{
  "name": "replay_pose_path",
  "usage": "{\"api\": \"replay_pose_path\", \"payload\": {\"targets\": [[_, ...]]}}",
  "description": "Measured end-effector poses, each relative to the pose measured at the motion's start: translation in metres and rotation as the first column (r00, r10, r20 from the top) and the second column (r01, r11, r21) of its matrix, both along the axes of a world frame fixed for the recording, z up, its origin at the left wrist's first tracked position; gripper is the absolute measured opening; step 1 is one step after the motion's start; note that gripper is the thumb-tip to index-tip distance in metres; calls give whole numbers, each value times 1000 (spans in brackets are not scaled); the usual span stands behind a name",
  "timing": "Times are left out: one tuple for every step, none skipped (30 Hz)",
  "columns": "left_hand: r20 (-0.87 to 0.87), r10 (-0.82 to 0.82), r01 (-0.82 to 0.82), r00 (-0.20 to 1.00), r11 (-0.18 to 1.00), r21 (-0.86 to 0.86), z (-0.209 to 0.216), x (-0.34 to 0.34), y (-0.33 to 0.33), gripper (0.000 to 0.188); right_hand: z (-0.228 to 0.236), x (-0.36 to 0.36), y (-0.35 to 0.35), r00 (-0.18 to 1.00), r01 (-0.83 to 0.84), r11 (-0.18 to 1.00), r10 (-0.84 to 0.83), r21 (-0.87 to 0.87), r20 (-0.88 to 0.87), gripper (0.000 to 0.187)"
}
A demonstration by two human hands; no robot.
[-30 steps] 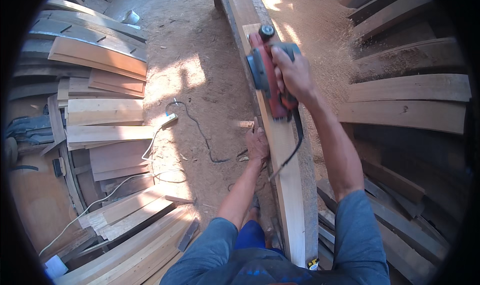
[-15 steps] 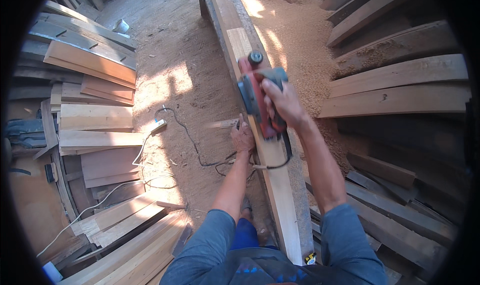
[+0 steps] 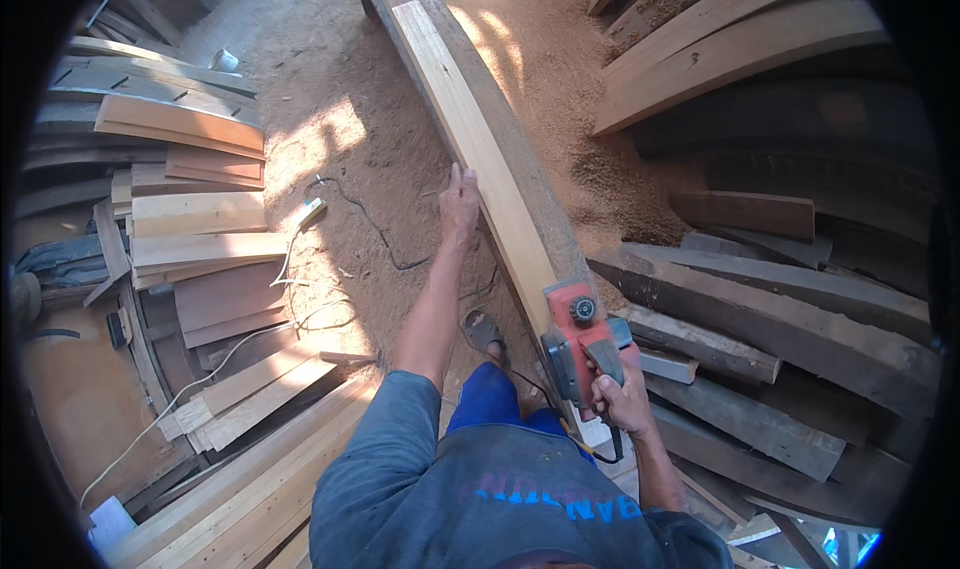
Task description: The person uses a try square to check for levelness and squareness, measures dimensions with a tape measure, and smooths the surface of a long wooden beam with an electric hand planer.
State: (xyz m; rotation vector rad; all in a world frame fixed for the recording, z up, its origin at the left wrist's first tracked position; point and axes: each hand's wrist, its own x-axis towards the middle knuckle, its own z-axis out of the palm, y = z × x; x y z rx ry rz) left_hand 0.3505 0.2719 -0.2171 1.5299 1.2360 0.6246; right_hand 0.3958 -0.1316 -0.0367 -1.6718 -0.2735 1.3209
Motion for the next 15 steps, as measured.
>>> {"api": "replay_pose_path", "payload": {"targets": [[15,-75,75,997,997,8,9,-2,-22,66,3,-5,-12,1000,-1,1000,1,10,-4,46],[11,-68,68,998,998,17,11,-6,-41,66,3,-7,-20,1000,1,1000,0,29,-4,44],[64,-77,82,995,993,-83,13,-12,-59,66,3,-10,-28,1000,1,999,-1,49,-3,42],[120,-77,98,990,979,-178,11,-19,-76,66,2,-14,-35,1000,-11,998,11,60,-4,42],[127,-34,55,991,984,-167,3,-27,-93,62,1,-18,-40,1000,-18,998,17,62,10,40],[125,-25,45,992,987,-157,-4,-42,-108,62,-2,-22,-43,999,-28,998,26,64,23,38],[89,-75,91,993,975,-203,-6,-57,-124,61,-7,-25,-47,1000,4,997,-3,71,-15,35],[55,-121,131,991,959,-250,-8,-75,-139,60,-10,-28,-49,1000,-4,997,5,77,-17,35],[33,-89,94,995,968,-231,-10,-81,-159,59,-12,-27,-54,999,-5,998,8,67,-41,34],[5,-38,38,999,976,-213,-15,-98,-177,58,-14,-27,-53,997,-25,998,29,57,-71,33],[5,28,-26,1000,974,-227,-29,-119,-189,57,-14,-31,-50,997,-62,994,65,88,-40,34],[-2,97,-95,995,966,-242,-50,-147,-201,55,-15,-36,-43,996,-69,993,73,92,-46,34],[-86,123,-139,989,966,-220,-81,-181,-212,54,-15,-41,-35,994,-61,993,70,106,-86,39],[-168,146,-178,975,964,-199,-103,-213,-224,54,-17,-43,-27,990,-49,992,63,115,-126,45],[-219,143,-204,965,937,-285,-107,-236,-235,53,-28,-41,-21,991,-101,987,111,124,-73,50]]}}
